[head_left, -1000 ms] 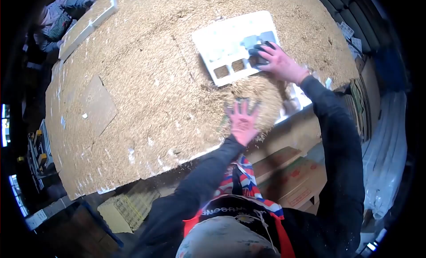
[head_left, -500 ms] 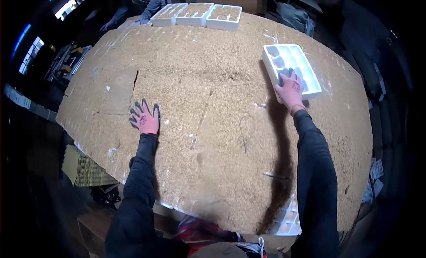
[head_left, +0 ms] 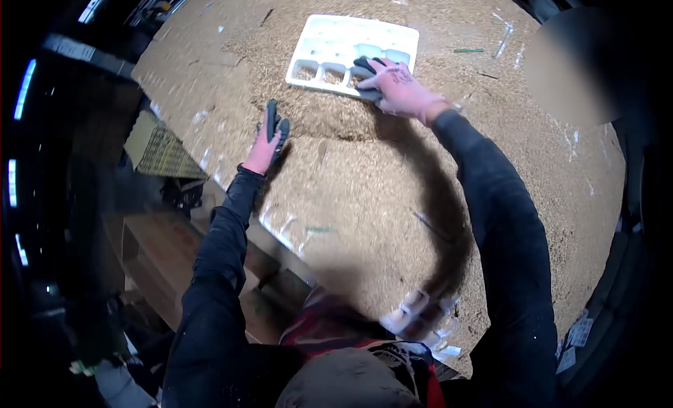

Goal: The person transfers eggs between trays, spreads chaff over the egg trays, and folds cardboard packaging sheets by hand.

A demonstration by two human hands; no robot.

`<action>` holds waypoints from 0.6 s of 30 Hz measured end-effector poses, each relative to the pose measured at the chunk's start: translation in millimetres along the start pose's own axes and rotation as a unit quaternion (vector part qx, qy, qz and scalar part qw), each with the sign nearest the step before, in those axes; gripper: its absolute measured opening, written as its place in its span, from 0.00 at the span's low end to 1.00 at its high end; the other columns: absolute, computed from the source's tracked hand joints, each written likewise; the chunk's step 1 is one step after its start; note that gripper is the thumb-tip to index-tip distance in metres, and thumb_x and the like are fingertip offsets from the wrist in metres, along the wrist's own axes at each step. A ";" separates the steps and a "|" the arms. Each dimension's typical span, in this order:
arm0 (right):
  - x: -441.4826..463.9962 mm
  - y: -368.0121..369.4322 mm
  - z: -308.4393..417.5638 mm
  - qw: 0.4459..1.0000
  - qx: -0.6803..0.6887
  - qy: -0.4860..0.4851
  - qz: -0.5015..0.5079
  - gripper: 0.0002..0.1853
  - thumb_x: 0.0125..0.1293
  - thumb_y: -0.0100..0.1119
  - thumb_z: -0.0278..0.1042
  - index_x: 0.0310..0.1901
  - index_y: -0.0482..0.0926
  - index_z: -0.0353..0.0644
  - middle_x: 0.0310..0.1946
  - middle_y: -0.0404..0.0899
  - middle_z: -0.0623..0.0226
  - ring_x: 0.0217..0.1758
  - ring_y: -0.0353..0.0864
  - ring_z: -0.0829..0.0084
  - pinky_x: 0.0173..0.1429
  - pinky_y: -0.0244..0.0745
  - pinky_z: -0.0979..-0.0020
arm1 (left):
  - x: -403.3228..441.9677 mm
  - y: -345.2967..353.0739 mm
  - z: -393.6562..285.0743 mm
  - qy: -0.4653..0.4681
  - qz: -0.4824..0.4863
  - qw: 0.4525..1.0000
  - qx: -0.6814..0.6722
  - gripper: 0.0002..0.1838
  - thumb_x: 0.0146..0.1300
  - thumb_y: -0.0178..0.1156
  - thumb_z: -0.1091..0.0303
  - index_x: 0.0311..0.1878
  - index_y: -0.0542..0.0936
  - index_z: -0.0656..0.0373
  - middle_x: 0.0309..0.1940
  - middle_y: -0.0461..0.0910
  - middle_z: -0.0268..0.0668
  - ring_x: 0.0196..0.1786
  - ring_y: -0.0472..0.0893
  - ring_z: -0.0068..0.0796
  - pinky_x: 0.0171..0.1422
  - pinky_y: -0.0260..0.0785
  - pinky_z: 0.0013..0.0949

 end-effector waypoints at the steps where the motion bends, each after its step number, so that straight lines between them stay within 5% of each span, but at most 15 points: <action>1: -31.3 4.3 29.0 0.999 0.028 -0.021 0.025 0.27 0.46 0.59 0.25 0.52 0.79 0.56 0.67 0.58 0.52 0.69 0.56 0.49 0.71 0.49 0.54 | -42.5 6.3 -30.7 -0.007 -0.003 1.000 0.028 0.36 0.64 0.53 0.65 0.72 0.49 0.61 0.70 0.54 0.45 0.72 0.53 0.39 0.74 0.41 0.33; 3: -94.6 7.7 66.4 0.994 0.001 -0.089 0.057 0.24 0.45 0.61 0.26 0.49 0.81 0.56 0.62 0.63 0.58 0.67 0.59 0.54 0.65 0.55 0.49 | -121.0 30.0 -14.1 -0.110 0.001 0.984 0.140 0.42 0.58 0.57 0.68 0.72 0.46 0.61 0.69 0.54 0.47 0.72 0.52 0.39 0.74 0.40 0.34; 5: -168.2 3.2 68.0 0.995 -0.019 -0.102 -0.002 0.24 0.43 0.63 0.25 0.47 0.81 0.52 0.62 0.64 0.56 0.66 0.60 0.56 0.64 0.58 0.57 | -166.3 62.1 -107.4 -0.035 0.056 0.993 0.099 0.53 0.47 0.68 0.59 0.70 0.48 0.69 0.72 0.43 0.50 0.74 0.39 0.51 0.76 0.35 0.44; 11: -418.9 -42.2 45.5 0.996 -0.074 -0.025 0.043 0.24 0.42 0.59 0.20 0.44 0.81 0.51 0.60 0.66 0.54 0.66 0.62 0.54 0.66 0.57 0.57 | -275.8 208.2 -267.0 0.150 0.192 0.963 0.116 0.42 0.51 0.61 0.52 0.68 0.54 0.52 0.70 0.49 0.50 0.73 0.45 0.54 0.72 0.34 0.57; 18: -658.2 -101.6 43.4 0.959 -0.172 0.227 0.016 0.27 0.41 0.56 0.16 0.47 0.81 0.50 0.60 0.66 0.51 0.66 0.61 0.53 0.69 0.54 0.56 | -388.8 346.6 -418.9 0.374 0.279 0.881 0.074 0.32 0.56 0.52 0.44 0.66 0.62 0.31 0.68 0.56 0.50 0.71 0.51 0.57 0.68 0.33 0.72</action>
Point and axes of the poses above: each hand's wrist, its own x-axis towards the middle knuckle, its own y-axis out of the palm, z = x × y, the point moved 9 cm from there along x, towards the middle knuckle
